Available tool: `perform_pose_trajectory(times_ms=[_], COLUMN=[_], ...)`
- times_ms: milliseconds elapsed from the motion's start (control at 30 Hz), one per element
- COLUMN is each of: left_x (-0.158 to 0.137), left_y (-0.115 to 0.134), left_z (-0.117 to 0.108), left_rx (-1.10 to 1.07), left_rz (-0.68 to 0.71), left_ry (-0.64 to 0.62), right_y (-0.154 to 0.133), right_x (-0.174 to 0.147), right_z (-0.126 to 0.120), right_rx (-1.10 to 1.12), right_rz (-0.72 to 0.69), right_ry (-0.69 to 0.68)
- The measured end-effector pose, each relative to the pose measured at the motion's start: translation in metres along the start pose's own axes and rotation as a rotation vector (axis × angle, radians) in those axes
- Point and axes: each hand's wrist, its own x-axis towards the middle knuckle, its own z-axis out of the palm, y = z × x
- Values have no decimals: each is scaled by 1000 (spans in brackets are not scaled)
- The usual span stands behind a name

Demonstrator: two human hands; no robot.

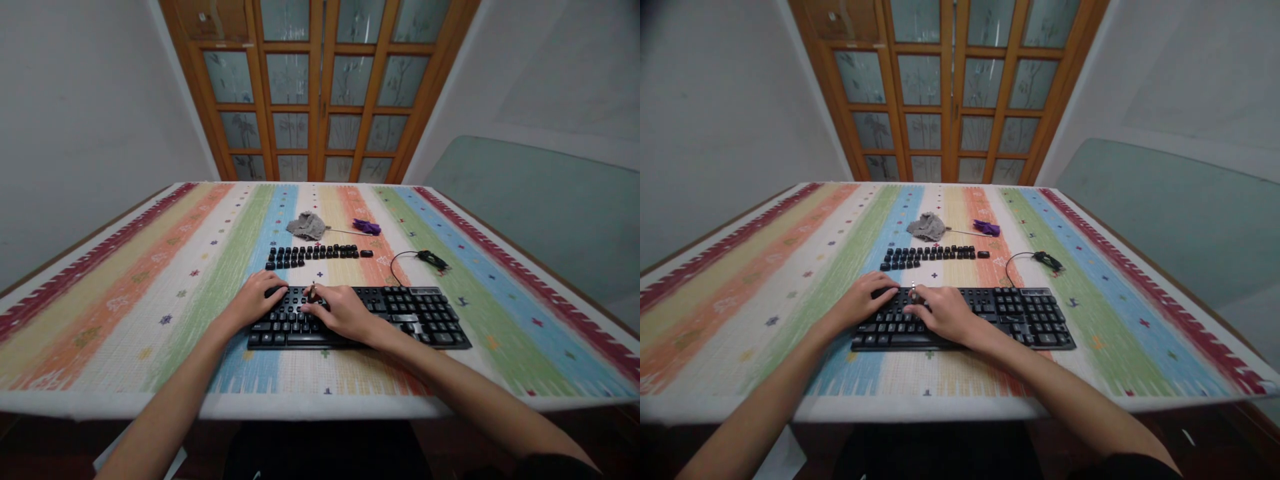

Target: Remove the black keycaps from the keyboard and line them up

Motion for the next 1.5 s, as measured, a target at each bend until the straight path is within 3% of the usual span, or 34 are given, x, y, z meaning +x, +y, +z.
perform_pose_trajectory(times_ms=[167,333,467,900,1167,1333,1500], left_x=[0,0,0,0,1,5,12], left_y=[0,0,1,1,-2,5,32], left_z=[0,1,0,1,0,-4,-9], left_rx=[7,8,15,16,-21,-62,-110], left_rz=[-2,-19,-25,-13,-18,49,164], left_ry=[2,-8,-12,-6,4,64,84], right_y=[-7,-8,-3,4,26,27,21], right_x=[10,20,26,32,31,24,15], right_z=[-7,-14,-16,-15,-12,-25,-35], right_rx=[-172,-202,-114,72,442,554,553], right_rz=[33,88,154,139,365,268,206], right_ry=[-92,-137,-133,-100,-91,-55,-47])
